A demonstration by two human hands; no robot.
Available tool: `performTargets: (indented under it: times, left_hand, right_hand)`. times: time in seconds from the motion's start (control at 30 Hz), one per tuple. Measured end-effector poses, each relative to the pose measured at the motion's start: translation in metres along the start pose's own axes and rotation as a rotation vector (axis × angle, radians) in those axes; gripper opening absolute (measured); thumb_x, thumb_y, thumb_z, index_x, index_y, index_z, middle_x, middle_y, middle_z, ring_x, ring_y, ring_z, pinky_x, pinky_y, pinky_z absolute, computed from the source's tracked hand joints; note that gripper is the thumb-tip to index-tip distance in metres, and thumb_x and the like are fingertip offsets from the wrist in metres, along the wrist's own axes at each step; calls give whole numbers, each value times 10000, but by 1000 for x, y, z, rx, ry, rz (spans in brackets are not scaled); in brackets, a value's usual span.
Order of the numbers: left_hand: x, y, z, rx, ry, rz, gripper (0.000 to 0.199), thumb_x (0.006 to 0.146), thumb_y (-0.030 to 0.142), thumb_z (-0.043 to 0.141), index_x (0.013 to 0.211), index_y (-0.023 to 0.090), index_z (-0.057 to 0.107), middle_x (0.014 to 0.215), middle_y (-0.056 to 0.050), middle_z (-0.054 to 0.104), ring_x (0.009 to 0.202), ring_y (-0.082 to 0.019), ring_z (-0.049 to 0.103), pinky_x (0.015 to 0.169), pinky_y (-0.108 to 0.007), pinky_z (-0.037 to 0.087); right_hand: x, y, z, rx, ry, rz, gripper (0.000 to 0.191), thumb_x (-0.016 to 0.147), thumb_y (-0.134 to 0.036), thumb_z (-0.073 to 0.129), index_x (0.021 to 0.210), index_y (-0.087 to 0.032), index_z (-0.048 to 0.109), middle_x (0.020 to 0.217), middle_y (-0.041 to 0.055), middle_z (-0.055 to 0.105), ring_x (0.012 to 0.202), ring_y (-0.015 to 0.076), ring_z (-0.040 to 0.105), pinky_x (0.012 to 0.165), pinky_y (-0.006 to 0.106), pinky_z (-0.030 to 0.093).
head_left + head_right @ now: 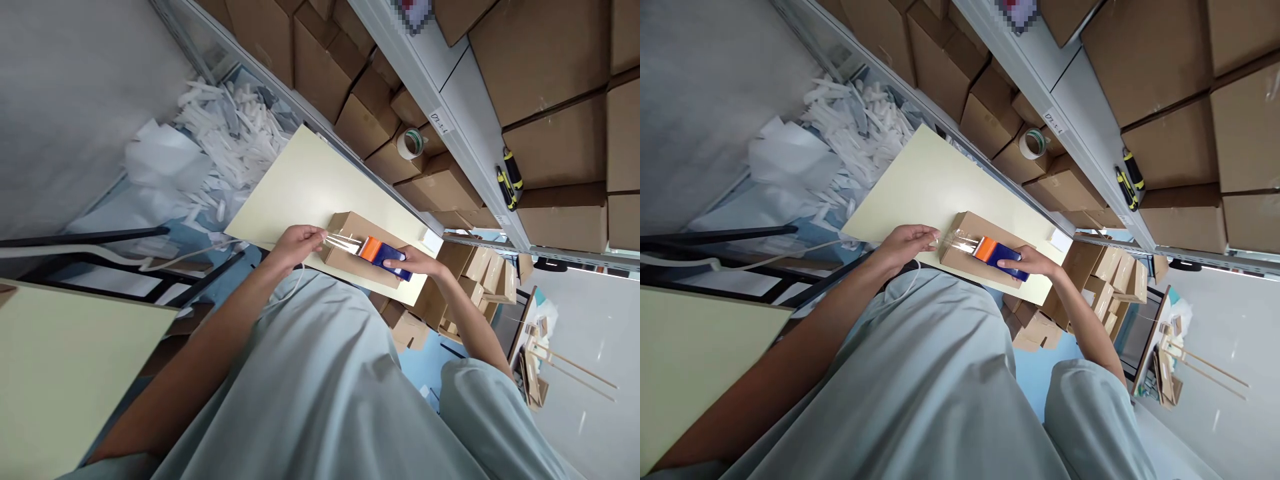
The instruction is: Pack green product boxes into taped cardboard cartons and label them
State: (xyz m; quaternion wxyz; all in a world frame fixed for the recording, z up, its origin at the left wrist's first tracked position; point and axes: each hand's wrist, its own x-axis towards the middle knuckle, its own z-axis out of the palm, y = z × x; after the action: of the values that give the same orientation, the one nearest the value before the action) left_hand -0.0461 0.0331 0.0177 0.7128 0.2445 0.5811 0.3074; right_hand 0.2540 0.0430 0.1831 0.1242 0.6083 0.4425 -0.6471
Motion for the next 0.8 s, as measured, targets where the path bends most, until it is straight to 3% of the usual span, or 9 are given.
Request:
performTargets:
  times: [0.17, 0.33, 0.4, 0.5, 0.6, 0.7, 0.8]
  left_hand:
    - [21, -9, 3, 58, 4, 0, 386, 694, 522, 920, 790, 176, 781, 811, -69, 768, 870, -258, 733, 791, -378, 634]
    - [33, -24, 22, 81, -5, -58, 455, 622, 577, 940, 781, 181, 784, 767, -70, 783, 838, -259, 719, 697, -319, 561]
    - [34, -27, 26, 89, 7, -67, 483, 627, 576, 948, 841, 174, 789, 848, -94, 812, 872, -270, 733, 731, -330, 571]
    - [28, -26, 23, 211, 128, -51, 549, 644, 483, 962, 1054, 161, 789, 1007, -127, 824, 875, -257, 746, 784, -350, 588]
    - [14, -17, 21, 375, 251, 98, 505, 764, 431, 882, 1191, 184, 773, 1047, -100, 823, 878, -237, 749, 855, -348, 593]
    - [-4, -10, 35, 459, 235, 282, 305, 904, 460, 751, 1064, 210, 822, 1027, -77, 829, 893, -239, 759, 891, -334, 589]
    - [-11, -10, 55, 507, 264, 362, 269, 883, 435, 775, 998, 202, 846, 1091, -91, 822, 849, -234, 752, 892, -343, 592]
  right_hand:
    - [5, -4, 6, 23, 13, 7, 662, 734, -818, 875, 794, -202, 638, 621, -17, 694, 551, 144, 662, 524, 248, 552]
    - [7, -5, 11, 49, 40, -8, 652, 742, -805, 881, 793, -198, 649, 630, -12, 696, 559, 136, 659, 527, 241, 545]
    - [9, -2, 10, 53, 46, -10, 654, 744, -807, 880, 786, -197, 650, 633, -5, 704, 556, 133, 653, 519, 236, 535]
    - [12, 4, 9, 41, 44, -22, 656, 753, -811, 873, 769, -191, 661, 647, 7, 723, 550, 128, 643, 518, 233, 534]
    - [15, 8, 9, 48, 31, -40, 647, 755, -802, 877, 771, -189, 674, 653, 10, 731, 561, 131, 657, 547, 235, 558]
    - [16, 8, 11, 33, 36, -65, 653, 744, -808, 881, 740, -193, 661, 630, 7, 721, 551, 131, 655, 544, 230, 551]
    - [16, 8, 12, -12, 67, -96, 662, 741, -814, 880, 705, -194, 649, 609, -2, 711, 541, 124, 646, 532, 218, 527]
